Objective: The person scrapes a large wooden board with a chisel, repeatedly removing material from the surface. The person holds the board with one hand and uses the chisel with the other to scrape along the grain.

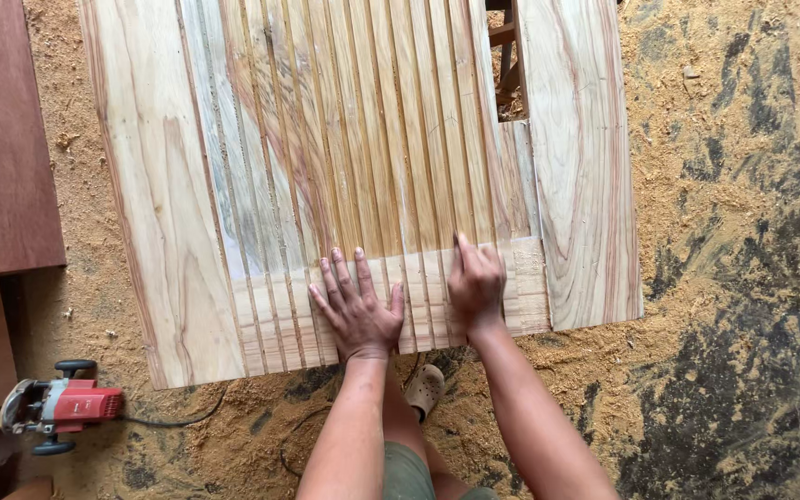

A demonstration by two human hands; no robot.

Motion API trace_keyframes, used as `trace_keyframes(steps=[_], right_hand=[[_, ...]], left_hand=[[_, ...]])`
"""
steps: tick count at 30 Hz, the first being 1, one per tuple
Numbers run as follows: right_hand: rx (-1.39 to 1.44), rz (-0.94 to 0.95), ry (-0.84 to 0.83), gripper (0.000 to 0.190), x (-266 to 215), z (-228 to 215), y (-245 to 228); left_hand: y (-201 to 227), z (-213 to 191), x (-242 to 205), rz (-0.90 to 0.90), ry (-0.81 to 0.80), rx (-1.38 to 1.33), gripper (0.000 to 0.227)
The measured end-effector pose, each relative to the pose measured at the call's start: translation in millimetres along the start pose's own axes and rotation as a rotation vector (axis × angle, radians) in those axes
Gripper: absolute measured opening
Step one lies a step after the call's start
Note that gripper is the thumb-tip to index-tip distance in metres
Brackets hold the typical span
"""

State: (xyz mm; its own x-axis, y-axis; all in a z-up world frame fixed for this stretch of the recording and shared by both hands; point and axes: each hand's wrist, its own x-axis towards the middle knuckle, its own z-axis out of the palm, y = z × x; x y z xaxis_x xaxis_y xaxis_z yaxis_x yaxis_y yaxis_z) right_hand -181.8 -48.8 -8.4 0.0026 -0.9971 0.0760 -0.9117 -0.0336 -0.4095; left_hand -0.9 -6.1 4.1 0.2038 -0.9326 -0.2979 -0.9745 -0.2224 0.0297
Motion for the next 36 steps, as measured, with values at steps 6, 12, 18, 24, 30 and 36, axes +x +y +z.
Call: trace_keyframes(steps=[6, 12, 18, 24, 30, 36], right_hand=[[0.003, -0.016, 0.128, 0.019, 142.5, 65.7, 18.0], [-0.034, 0.028, 0.067, 0.018, 170.4, 25.7, -19.0], [-0.033, -0.022, 0.016, 0.025, 138.9, 31.7, -6.8], [0.131, -0.077, 0.052, 0.024, 268.7, 70.3, -8.8], [0.092, -0.128, 0.106, 0.023, 251.4, 43.5, -20.2], [0.086, -0.124, 0.101, 0.020, 247.8, 63.8, -4.7]], left_hand=[[-1.8, 12.1, 1.3, 0.010, 0.041, -0.036, 0.084], [1.5, -20.5, 4.7, 0.041, 0.107, -0.272, 0.084], [23.9, -16.6, 99.4, 0.196, 0.121, -0.626, 0.080], [77.1, 9.3, 242.6, 0.156, 0.117, -0.185, 0.080], [84.3, -13.9, 242.4, 0.128, 0.071, -0.159, 0.081], [82.1, -16.0, 234.9, 0.147, 0.079, -0.095, 0.081]])
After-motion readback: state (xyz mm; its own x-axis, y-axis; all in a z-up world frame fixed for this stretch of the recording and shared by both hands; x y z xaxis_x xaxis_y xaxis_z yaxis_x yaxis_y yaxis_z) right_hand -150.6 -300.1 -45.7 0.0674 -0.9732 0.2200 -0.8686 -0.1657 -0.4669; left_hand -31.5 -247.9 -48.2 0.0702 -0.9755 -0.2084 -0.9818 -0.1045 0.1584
